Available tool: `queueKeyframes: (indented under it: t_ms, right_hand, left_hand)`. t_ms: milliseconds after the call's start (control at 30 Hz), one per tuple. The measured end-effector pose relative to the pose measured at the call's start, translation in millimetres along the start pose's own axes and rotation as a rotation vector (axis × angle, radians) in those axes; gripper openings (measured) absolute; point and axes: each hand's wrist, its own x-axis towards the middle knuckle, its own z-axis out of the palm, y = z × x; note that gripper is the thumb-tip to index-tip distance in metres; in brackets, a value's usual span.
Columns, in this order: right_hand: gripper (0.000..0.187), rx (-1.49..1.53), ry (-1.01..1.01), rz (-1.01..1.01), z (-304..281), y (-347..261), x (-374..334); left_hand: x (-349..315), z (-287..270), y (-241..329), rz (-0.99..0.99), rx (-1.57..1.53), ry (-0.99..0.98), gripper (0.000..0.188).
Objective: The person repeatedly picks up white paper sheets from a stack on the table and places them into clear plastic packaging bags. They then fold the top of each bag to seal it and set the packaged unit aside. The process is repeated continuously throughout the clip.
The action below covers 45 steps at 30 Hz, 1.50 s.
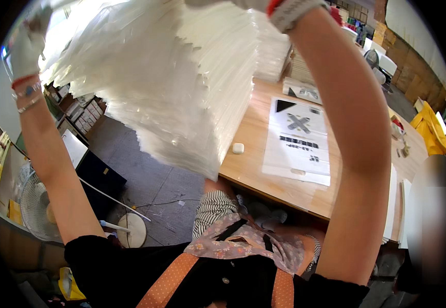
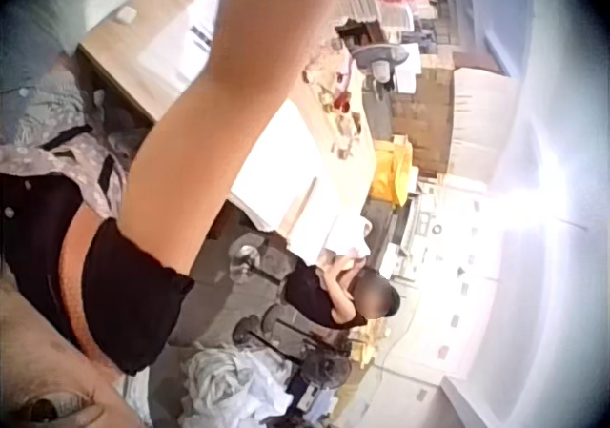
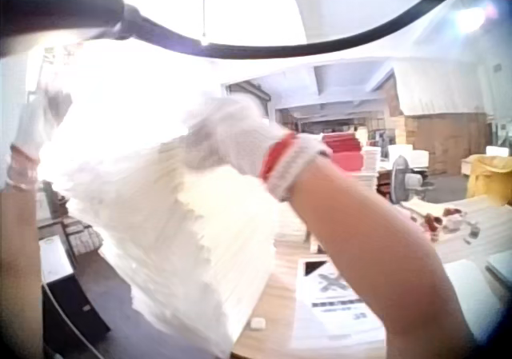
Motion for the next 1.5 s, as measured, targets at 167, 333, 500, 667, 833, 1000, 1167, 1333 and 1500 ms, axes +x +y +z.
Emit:
queueKeyframes:
  t_ms: [167,333,500,667,833,1000,1167,1333,1500]
  right_hand:
    - [0.052,-0.252,-0.088,0.018,11.6,-0.1,-32.9]
    - [0.052,0.164,-0.120,0.113,-32.2,65.6,-129.5]
    - [0.056,0.135,0.611,0.452,-83.8,165.6,-323.0]
    - [0.049,0.455,1.544,0.651,-20.7,213.9,-476.8]
    - [0.035,0.698,1.682,0.748,36.6,219.1,-554.7]
    - [0.034,0.739,1.567,0.858,30.2,230.5,-569.0]
    - [0.023,0.926,1.405,0.687,-41.2,296.6,-514.2]
    - [0.026,0.461,1.261,0.649,-93.8,345.3,-417.0]
    - [0.027,-1.084,0.702,1.090,-131.7,298.7,-441.0]
  left_hand:
    - [-115.7,-104.9,-102.2,-0.068,-0.046,0.299,0.019]
    - [-411.1,-55.9,-209.0,-0.507,0.188,0.128,0.017]
    - [-591.8,68.5,-273.2,-1.064,0.094,-0.778,0.015]
    - [-600.6,212.0,-339.5,-0.432,0.402,-1.021,0.014]
    - [-640.2,261.0,-415.1,-0.393,0.838,-1.261,0.020]
    - [-599.1,270.6,-416.7,-0.648,0.673,-1.421,0.032]
    - [-574.4,274.6,-405.5,-0.576,0.614,-1.466,0.029]
    - [-582.6,254.3,-450.9,-0.427,0.279,-1.350,0.020]
    - [-516.1,228.5,-491.2,-1.188,-0.492,-0.410,0.015]
